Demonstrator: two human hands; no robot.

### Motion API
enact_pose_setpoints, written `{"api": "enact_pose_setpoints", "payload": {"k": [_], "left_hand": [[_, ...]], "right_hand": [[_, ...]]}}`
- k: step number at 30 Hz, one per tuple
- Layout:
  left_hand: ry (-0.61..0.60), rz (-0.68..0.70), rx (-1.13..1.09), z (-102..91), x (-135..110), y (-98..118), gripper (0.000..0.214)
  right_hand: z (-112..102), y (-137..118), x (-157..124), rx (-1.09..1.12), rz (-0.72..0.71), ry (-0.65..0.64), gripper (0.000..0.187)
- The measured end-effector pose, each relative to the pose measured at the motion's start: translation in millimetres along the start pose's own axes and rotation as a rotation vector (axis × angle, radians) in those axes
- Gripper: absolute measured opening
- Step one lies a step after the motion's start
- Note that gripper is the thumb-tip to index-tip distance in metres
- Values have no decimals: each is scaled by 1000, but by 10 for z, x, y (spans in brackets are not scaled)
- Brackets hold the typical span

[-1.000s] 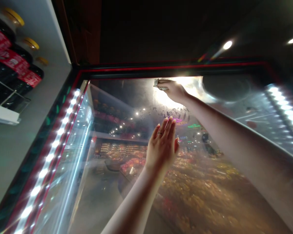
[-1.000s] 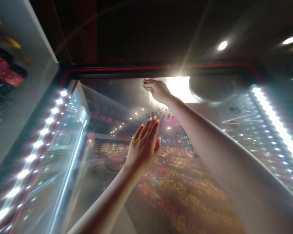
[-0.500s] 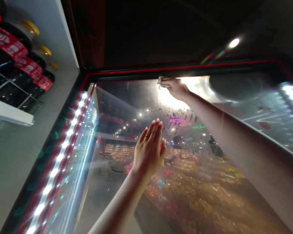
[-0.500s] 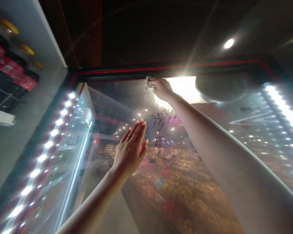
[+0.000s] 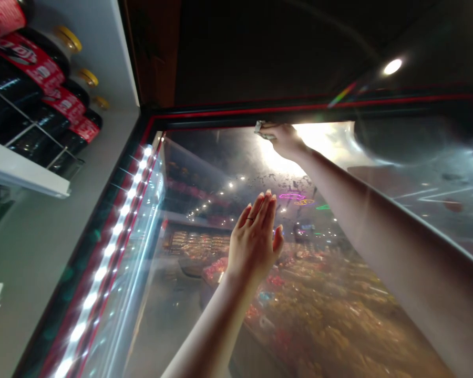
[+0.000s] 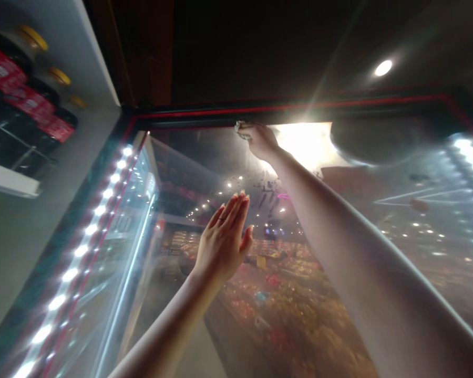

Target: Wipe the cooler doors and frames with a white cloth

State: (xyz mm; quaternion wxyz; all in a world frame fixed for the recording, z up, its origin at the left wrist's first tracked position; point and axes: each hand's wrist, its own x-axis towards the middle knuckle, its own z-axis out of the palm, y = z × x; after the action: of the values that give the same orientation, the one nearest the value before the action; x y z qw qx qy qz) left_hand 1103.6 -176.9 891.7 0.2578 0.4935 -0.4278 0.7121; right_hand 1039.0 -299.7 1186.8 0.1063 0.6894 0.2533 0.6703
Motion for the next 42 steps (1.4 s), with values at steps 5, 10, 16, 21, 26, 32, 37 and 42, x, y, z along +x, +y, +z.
{"api": "enact_pose_setpoints", "payload": {"k": [5,10,16,21,26,32,37,42], "left_hand": [[30,-15,-9,31,4,10,64],[34,-15,-33,55,2,15,71],[11,-49,-52,84,0,26,75],[-4,-49,-30,137,-18,6,72],[-65,-74,-8,192,-50,16,74],[-121,-100,24,259,-72,17,80],[-162,-99,74,297,-92,-19,77],[-133,-107,45,356,-124,-22,75]], "right_hand": [[-32,-75,-180,28,-77,-96,49],[-13,-64,-100,-56,26,-24,53],[297,-339,155,-134,71,-72,66],[391,-347,-12,-19,-57,-90,60],[480,-202,4,32,21,0,54],[884,-358,309,65,57,37,55],[940,-412,189,118,-46,-77,55],[826,-154,114,123,-7,37,50]]}}
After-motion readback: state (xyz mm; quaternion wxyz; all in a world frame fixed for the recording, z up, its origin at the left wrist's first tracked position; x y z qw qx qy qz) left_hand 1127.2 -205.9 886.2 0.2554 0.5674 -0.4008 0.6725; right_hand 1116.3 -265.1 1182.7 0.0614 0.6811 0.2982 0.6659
